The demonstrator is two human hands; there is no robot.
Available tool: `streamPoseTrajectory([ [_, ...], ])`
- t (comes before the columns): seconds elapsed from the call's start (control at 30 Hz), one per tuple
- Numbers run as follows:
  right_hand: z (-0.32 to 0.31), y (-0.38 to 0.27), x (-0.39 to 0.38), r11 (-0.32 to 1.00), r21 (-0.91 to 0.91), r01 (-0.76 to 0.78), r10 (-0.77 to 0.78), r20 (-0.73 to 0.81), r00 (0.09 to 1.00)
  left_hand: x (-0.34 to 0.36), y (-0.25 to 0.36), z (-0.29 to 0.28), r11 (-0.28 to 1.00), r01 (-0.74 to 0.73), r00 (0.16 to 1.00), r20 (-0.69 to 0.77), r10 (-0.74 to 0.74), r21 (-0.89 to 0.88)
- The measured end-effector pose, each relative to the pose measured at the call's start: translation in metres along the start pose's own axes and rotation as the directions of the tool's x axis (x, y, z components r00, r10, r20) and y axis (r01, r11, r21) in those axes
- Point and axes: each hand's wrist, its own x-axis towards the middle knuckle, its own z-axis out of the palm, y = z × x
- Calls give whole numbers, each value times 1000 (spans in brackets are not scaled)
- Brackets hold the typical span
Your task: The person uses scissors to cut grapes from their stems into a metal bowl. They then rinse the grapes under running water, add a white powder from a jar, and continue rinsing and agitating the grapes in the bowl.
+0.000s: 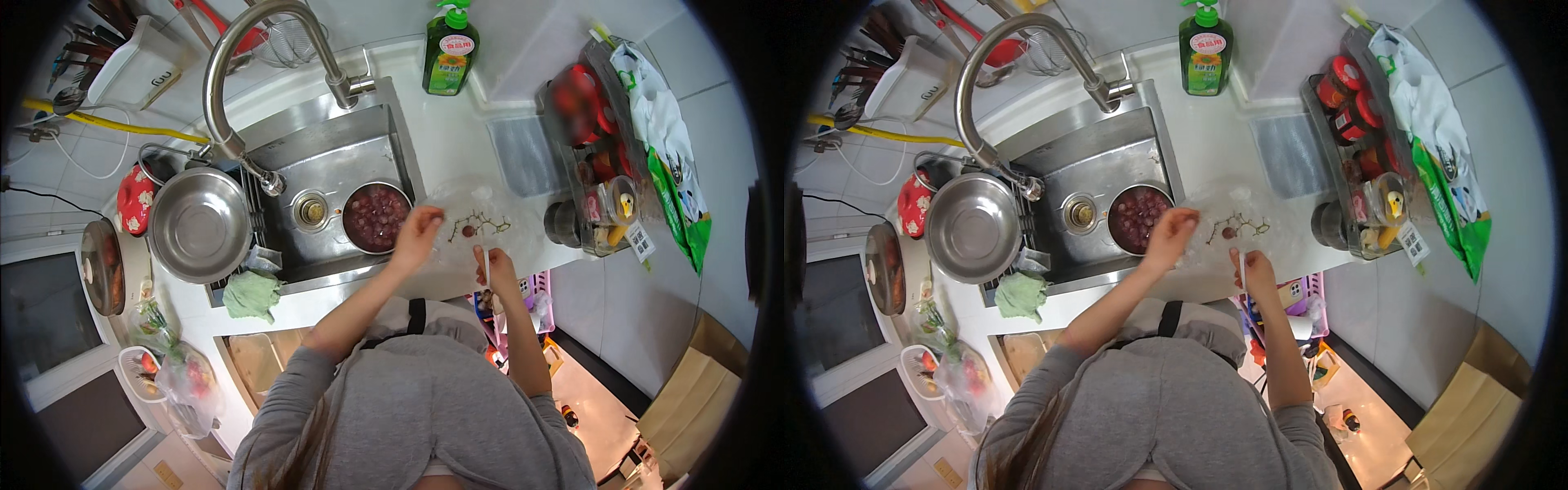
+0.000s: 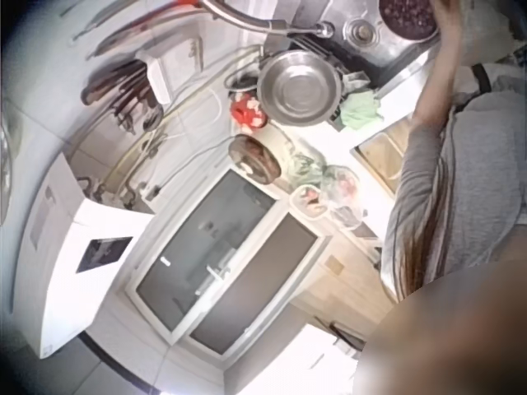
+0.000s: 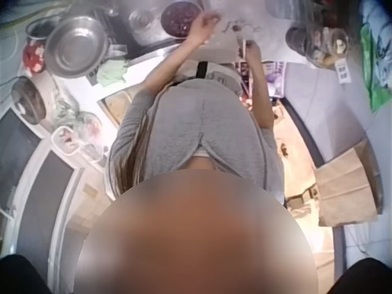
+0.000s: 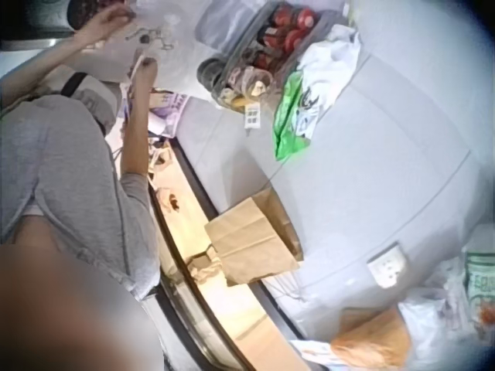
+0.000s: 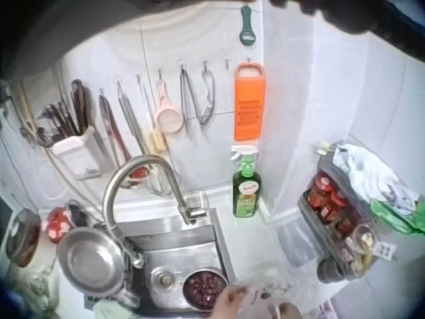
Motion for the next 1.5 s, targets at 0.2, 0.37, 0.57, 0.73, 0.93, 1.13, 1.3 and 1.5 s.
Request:
streamPoseTrajectory([
  [0.2, -19, -4, 12, 984, -140, 108, -124, -113, 986, 17, -57, -133, 978, 57, 935, -355, 19, 201],
  [0.37, -21, -37, 0, 965, -157, 211, -245, -242, 939, 19, -94, -164, 825, 142, 932, -355, 74, 546],
  [0.57, -46, -38, -4, 825, -456, 333, -541, -471, 696, 13, -53, -100, 934, 47, 971, -235, 40, 354],
  [0.73, -46, 8, 27, 896, -401, 193, -347, -358, 867, -22, 11, -31, 888, 21, 979, 172, -112, 459],
  [0.93, 6, -15, 28, 912, 396, 111, -197, 185, 963, -45, 55, -7, 679, -443, 895, 329, 300, 586],
  [1.13, 67, -112, -43, 836, 469, -284, -184, 727, 661, -114, 96, -44, 776, -274, 959, 107, 261, 568],
  [1.3, 134, -111, -63, 974, 220, -54, -195, 936, 292, -249, 75, -94, 772, 43, 896, -366, 251, 634],
  [1.5, 221, -114, -141, 948, 166, 272, -208, 969, 135, -408, 29, -163, 708, 514, 289, -875, 389, 484],
])
